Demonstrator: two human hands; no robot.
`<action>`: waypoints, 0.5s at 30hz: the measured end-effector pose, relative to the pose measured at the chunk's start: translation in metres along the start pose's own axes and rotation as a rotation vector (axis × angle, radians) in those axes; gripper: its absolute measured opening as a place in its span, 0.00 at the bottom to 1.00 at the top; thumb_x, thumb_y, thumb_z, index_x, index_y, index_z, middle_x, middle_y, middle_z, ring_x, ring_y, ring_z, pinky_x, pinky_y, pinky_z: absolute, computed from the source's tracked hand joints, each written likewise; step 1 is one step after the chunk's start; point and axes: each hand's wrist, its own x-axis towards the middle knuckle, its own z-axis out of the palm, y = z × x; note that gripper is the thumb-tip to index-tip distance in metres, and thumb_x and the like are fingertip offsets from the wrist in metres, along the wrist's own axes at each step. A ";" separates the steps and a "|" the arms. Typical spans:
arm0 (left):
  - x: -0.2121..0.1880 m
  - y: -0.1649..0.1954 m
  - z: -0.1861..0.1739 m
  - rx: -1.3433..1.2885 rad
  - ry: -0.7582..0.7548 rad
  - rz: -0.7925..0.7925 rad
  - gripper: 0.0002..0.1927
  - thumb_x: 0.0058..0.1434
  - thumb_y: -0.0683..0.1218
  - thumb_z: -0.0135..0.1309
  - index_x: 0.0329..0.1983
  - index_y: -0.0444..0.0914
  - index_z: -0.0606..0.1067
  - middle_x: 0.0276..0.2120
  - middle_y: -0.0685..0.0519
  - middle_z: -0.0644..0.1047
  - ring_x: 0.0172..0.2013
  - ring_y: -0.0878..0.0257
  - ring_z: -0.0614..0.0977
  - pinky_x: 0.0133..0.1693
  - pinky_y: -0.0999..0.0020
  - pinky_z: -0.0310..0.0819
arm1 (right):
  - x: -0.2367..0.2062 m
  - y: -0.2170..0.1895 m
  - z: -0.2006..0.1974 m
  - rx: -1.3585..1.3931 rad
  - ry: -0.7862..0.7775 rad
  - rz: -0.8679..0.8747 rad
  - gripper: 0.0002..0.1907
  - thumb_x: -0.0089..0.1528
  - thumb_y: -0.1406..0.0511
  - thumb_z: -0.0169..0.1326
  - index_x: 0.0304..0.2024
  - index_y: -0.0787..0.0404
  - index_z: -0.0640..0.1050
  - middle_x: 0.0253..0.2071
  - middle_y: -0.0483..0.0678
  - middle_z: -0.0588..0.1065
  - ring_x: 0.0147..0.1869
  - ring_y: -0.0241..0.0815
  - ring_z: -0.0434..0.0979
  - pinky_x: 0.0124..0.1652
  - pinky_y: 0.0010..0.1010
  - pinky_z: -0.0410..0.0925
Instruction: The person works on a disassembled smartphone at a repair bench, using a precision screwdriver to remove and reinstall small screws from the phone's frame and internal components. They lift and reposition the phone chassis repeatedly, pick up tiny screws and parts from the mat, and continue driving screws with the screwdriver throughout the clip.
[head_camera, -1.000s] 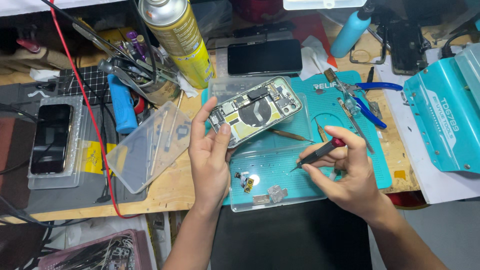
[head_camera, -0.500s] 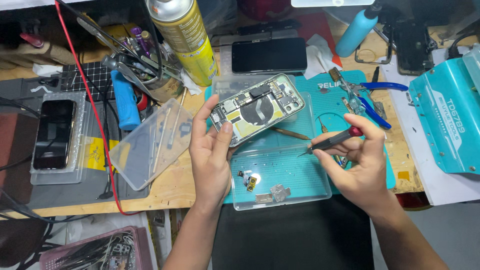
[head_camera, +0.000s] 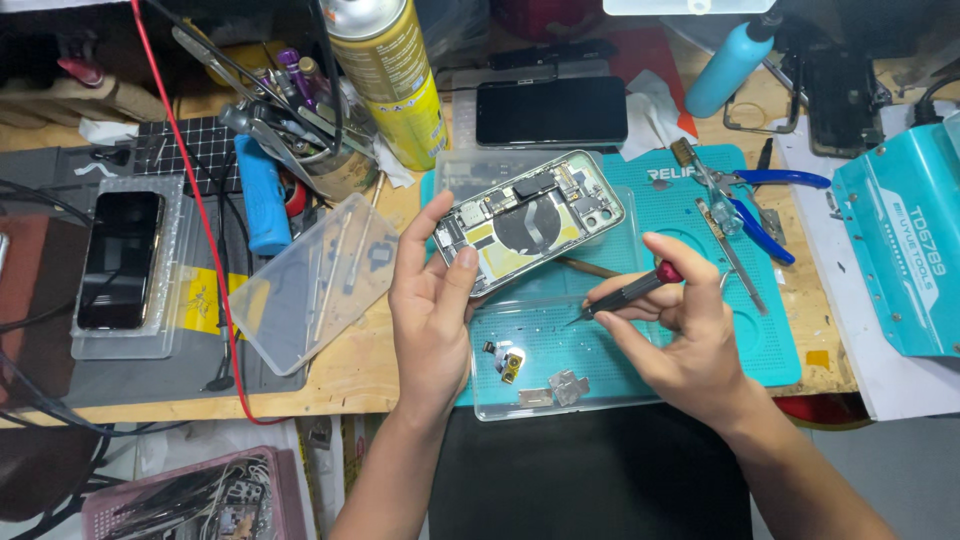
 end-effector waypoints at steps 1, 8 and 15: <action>0.000 0.000 -0.001 0.008 0.003 0.000 0.27 0.74 0.37 0.46 0.75 0.33 0.59 0.54 0.43 0.78 0.53 0.63 0.79 0.57 0.67 0.74 | 0.000 0.000 0.001 0.005 -0.009 -0.006 0.40 0.61 0.80 0.57 0.69 0.64 0.51 0.47 0.61 0.80 0.53 0.47 0.85 0.53 0.34 0.79; 0.000 0.000 -0.003 -0.005 0.006 -0.005 0.26 0.74 0.37 0.46 0.74 0.33 0.60 0.54 0.42 0.78 0.53 0.63 0.79 0.57 0.67 0.74 | -0.001 0.004 0.003 -0.012 -0.032 -0.017 0.39 0.61 0.79 0.57 0.69 0.64 0.53 0.47 0.59 0.80 0.54 0.48 0.85 0.53 0.34 0.80; -0.001 -0.002 -0.005 -0.005 0.006 0.004 0.22 0.75 0.37 0.46 0.71 0.32 0.64 0.52 0.44 0.78 0.50 0.65 0.80 0.54 0.69 0.76 | -0.002 0.006 0.006 -0.002 -0.033 -0.015 0.39 0.61 0.79 0.57 0.69 0.64 0.54 0.47 0.59 0.80 0.53 0.47 0.85 0.53 0.34 0.79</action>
